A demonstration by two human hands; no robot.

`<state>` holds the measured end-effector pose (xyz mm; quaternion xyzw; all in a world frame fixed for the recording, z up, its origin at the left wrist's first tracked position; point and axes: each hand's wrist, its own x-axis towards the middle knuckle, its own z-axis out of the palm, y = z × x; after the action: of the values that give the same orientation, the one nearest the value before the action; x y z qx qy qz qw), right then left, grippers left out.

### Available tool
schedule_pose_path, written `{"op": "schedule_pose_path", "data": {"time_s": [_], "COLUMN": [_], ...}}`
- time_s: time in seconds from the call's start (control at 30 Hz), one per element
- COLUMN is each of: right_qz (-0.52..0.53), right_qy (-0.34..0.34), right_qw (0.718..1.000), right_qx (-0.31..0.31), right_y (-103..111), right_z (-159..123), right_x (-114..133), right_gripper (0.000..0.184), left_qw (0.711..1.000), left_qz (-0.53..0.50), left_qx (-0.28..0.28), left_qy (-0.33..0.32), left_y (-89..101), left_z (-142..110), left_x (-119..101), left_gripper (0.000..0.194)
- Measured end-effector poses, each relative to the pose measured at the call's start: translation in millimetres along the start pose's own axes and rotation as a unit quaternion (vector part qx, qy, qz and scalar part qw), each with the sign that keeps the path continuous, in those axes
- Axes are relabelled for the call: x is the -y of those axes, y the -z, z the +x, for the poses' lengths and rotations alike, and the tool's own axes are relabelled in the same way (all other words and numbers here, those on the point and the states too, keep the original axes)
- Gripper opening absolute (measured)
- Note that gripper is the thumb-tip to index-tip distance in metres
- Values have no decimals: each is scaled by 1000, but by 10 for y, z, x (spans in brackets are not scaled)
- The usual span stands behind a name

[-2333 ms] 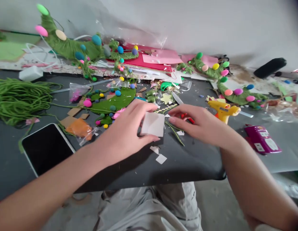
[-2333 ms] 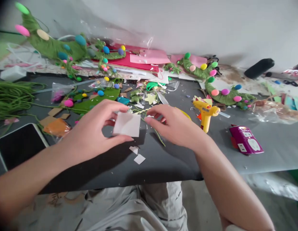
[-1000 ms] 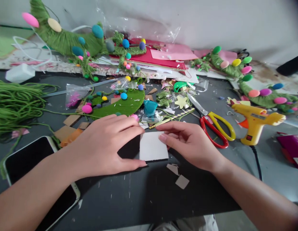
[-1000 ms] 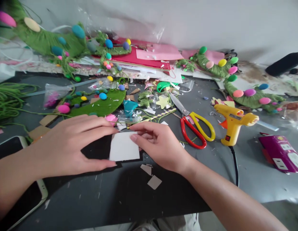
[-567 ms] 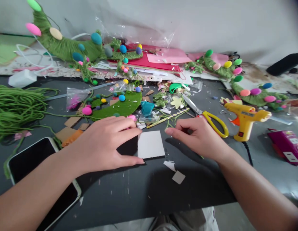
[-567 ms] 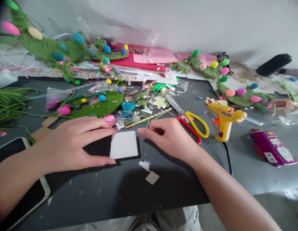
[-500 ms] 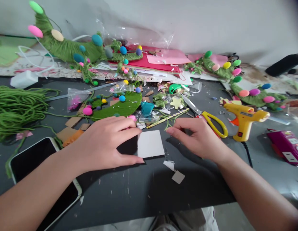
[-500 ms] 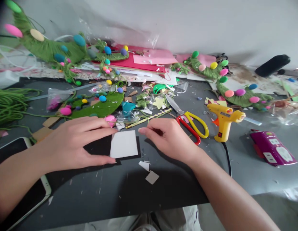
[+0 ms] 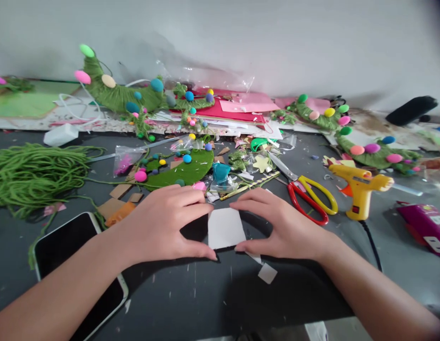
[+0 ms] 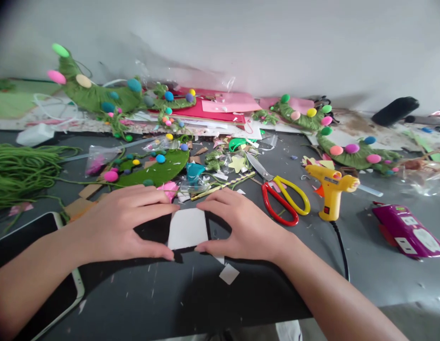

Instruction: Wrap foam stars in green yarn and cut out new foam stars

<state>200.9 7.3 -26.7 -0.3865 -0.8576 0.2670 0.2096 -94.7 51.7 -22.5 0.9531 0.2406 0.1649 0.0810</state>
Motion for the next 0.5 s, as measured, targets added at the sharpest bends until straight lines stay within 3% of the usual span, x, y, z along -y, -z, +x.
{"op": "schedule_pose_path", "data": {"time_s": [0.13, 0.3, 0.4, 0.5], "right_qz": [-10, -19, -26, -43], "right_qy": [-15, -36, -39, -43], "right_qw": [1000, 999, 998, 997], "right_qx": [14, 15, 28, 42], "right_y": [3, 23, 24, -11], "right_z": [-11, -24, -17, -2], "right_x": [14, 2, 9, 40], "right_gripper": [62, 64, 66, 65], "left_qw": [1000, 989, 969, 960], "left_qz": [-12, -6, 12, 9], "left_qx": [-20, -96, -119, -71], "left_qy": [19, 115, 214, 269], "left_y": [25, 57, 111, 233], "left_z": [2, 43, 41, -10], "left_x": [8, 22, 77, 165], "left_gripper": [84, 28, 28, 30]}}
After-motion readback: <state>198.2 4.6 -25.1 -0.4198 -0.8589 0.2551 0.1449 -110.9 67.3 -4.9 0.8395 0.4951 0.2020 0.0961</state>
